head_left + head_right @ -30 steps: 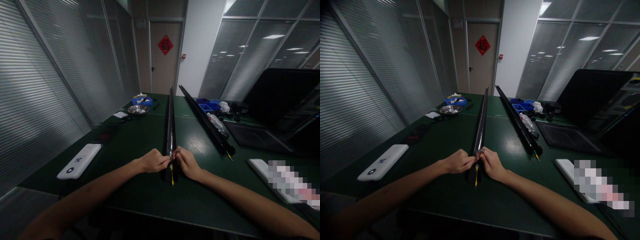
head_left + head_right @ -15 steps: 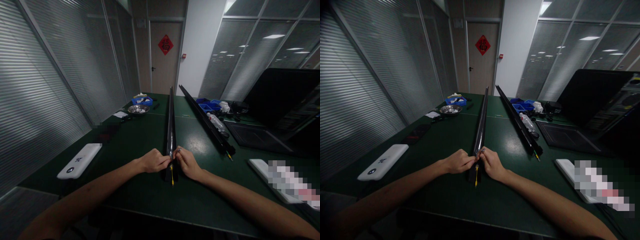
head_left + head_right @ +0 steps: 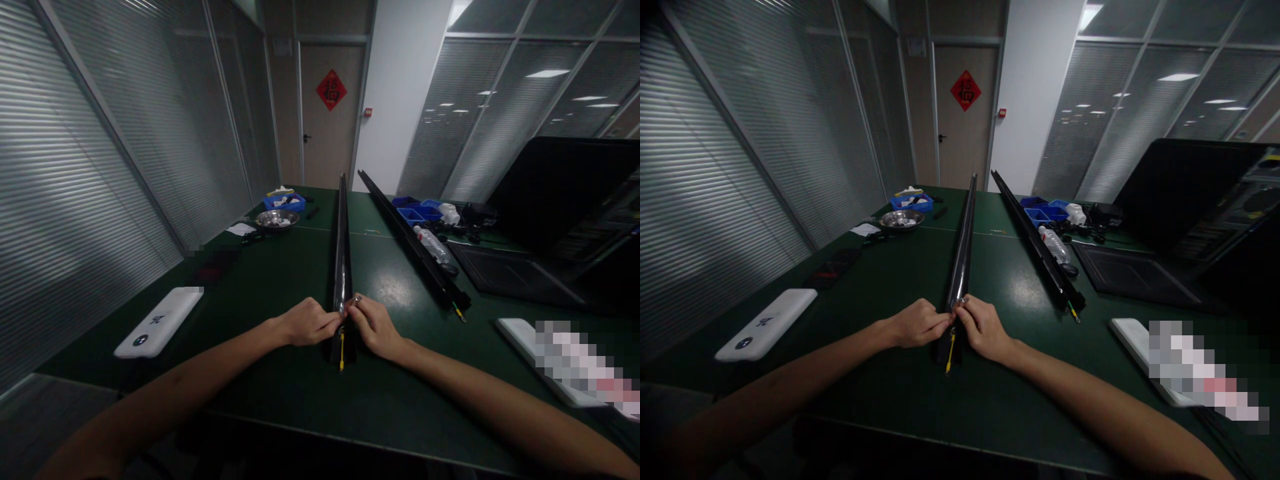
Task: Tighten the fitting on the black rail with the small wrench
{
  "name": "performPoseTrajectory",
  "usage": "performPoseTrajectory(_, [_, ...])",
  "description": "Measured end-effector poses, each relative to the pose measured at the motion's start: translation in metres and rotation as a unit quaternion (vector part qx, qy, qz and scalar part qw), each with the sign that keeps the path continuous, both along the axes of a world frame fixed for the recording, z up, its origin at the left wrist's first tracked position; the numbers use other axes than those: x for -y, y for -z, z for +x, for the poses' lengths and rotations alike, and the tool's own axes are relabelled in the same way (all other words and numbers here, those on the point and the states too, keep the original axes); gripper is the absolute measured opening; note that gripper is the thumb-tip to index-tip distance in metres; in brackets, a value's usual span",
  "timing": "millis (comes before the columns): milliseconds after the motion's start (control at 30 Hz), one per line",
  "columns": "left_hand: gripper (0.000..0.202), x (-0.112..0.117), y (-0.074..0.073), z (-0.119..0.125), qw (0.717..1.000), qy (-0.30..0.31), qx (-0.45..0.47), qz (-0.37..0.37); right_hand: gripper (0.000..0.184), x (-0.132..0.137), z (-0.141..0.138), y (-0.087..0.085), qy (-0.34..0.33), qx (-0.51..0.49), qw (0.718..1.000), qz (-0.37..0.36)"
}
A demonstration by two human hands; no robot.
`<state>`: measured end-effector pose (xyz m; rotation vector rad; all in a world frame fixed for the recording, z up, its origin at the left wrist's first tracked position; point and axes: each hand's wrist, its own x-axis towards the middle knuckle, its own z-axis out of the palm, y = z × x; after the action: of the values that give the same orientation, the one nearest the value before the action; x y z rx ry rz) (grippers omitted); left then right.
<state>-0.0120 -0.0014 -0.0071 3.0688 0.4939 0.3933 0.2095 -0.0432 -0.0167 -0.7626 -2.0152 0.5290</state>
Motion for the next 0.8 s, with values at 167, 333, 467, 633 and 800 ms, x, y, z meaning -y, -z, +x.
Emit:
performPoseTrajectory(167, [0.03,0.0012,-0.0015,0.0006,1.0,-0.003,-0.004,0.0,0.027,0.0017,-0.0005,-0.0035,0.001,-0.007,1.0,-0.005])
performPoseTrajectory(333, [0.031,0.0019,-0.0038,0.0012,1.0,-0.002,-0.002,-0.009,0.026,0.0039,-0.0015,-0.0075,0.006,-0.012,1.0,-0.009])
performPoseTrajectory(467, [0.031,0.0019,-0.004,0.001,1.0,0.002,0.002,-0.018,0.025,0.0041,-0.001,-0.006,0.013,-0.014,1.0,-0.008])
performPoseTrajectory(633, [0.032,0.002,-0.0037,0.0011,1.0,-0.002,0.0,-0.014,0.027,0.0036,-0.0002,-0.0044,0.021,-0.019,1.0,0.002])
performPoseTrajectory(800, [0.034,0.0015,-0.003,0.0011,1.0,-0.003,0.0,-0.019,0.025,0.0045,0.0,-0.0043,0.033,-0.024,0.999,0.018])
